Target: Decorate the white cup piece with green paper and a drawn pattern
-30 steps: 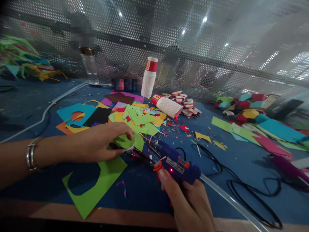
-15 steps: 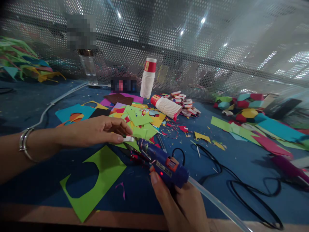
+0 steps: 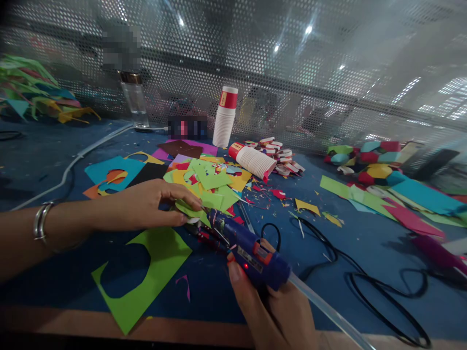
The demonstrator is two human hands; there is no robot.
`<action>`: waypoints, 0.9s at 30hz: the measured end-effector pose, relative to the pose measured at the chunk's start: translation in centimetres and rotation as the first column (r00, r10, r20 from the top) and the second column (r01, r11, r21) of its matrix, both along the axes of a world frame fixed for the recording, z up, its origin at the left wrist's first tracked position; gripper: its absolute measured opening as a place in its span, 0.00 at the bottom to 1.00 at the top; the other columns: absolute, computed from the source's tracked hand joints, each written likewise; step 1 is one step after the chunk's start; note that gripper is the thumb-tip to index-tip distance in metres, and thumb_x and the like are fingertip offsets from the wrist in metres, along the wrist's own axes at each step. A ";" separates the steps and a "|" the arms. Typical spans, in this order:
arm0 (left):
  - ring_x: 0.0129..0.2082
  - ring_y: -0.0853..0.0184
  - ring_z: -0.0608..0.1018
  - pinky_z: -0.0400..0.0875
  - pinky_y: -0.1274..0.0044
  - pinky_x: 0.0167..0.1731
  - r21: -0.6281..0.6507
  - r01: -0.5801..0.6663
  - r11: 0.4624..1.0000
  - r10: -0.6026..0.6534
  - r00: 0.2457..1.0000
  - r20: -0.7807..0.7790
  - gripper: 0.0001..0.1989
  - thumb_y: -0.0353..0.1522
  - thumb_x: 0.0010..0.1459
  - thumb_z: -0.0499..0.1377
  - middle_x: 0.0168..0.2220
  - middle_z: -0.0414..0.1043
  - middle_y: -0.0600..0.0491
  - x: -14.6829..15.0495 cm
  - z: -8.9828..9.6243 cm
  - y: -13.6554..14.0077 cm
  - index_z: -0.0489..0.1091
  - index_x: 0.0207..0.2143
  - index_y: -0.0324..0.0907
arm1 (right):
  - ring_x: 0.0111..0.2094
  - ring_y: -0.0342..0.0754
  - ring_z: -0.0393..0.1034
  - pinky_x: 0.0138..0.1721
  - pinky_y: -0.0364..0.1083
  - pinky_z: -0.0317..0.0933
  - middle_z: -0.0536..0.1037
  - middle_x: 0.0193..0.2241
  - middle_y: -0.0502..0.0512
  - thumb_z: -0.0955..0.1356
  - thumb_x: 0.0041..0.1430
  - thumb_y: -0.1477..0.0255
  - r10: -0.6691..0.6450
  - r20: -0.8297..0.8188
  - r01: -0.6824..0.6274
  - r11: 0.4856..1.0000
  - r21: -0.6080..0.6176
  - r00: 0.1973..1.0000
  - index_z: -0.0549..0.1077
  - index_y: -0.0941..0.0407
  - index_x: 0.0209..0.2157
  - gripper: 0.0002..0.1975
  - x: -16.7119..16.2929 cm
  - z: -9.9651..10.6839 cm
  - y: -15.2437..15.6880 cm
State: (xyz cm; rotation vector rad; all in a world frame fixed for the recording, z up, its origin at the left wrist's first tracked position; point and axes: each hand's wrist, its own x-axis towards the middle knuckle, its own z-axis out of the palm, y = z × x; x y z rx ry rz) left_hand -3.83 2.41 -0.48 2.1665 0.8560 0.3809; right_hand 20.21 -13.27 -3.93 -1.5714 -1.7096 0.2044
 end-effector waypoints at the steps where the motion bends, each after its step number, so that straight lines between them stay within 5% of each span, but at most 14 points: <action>1: 0.48 0.58 0.78 0.68 0.69 0.49 0.062 0.012 0.998 -0.011 1.000 -0.021 0.18 0.37 0.56 0.61 0.48 0.79 0.50 0.0 -0.1 -0.1 0.76 0.50 0.45 | 0.30 0.49 0.77 0.31 0.43 0.72 0.82 0.29 0.52 0.66 0.66 0.60 -0.002 0.004 0.002 1.000 0.001 1.000 0.81 0.51 0.42 0.14 0.0 0.0 0.0; 6: 0.54 0.58 0.73 0.64 0.68 0.54 0.272 0.065 0.960 -0.042 0.995 -0.090 0.21 0.33 0.55 0.61 0.53 0.75 0.50 -0.2 -0.4 -0.9 0.72 0.52 0.46 | 0.24 0.48 0.74 0.27 0.43 0.71 0.80 0.24 0.51 0.66 0.65 0.59 -0.018 0.025 0.019 0.999 -0.029 1.000 0.81 0.52 0.43 0.15 -0.1 0.1 0.2; 10: 0.56 0.56 0.71 0.63 0.66 0.56 0.352 0.089 0.932 -0.049 0.991 -0.121 0.22 0.39 0.56 0.63 0.54 0.73 0.48 -0.3 -0.4 -1.5 0.70 0.54 0.44 | 0.28 0.49 0.78 0.28 0.42 0.73 0.82 0.27 0.51 0.66 0.65 0.60 -0.010 0.008 0.011 1.000 -0.022 1.000 0.81 0.51 0.40 0.14 -0.1 0.0 0.2; 18: 0.51 0.59 0.73 0.67 0.69 0.48 0.366 0.017 0.930 0.040 0.988 -0.148 0.18 0.41 0.58 0.62 0.49 0.74 0.53 -0.3 0.0 -1.8 0.69 0.50 0.49 | 0.43 0.51 0.81 0.38 0.40 0.74 0.84 0.39 0.52 0.66 0.66 0.66 0.070 0.060 -0.070 0.998 -0.001 0.996 0.78 0.51 0.44 0.10 0.4 -0.3 0.1; 27: 0.43 0.62 0.72 0.65 0.72 0.40 0.388 0.023 0.921 0.035 0.989 -0.141 0.08 0.34 0.54 0.61 0.40 0.73 0.53 0.1 -0.1 -1.9 0.67 0.38 0.44 | 0.45 0.54 0.81 0.43 0.45 0.76 0.84 0.43 0.55 0.66 0.66 0.65 0.079 0.129 -0.082 0.997 0.011 0.988 0.79 0.53 0.45 0.12 1.0 -0.8 -0.3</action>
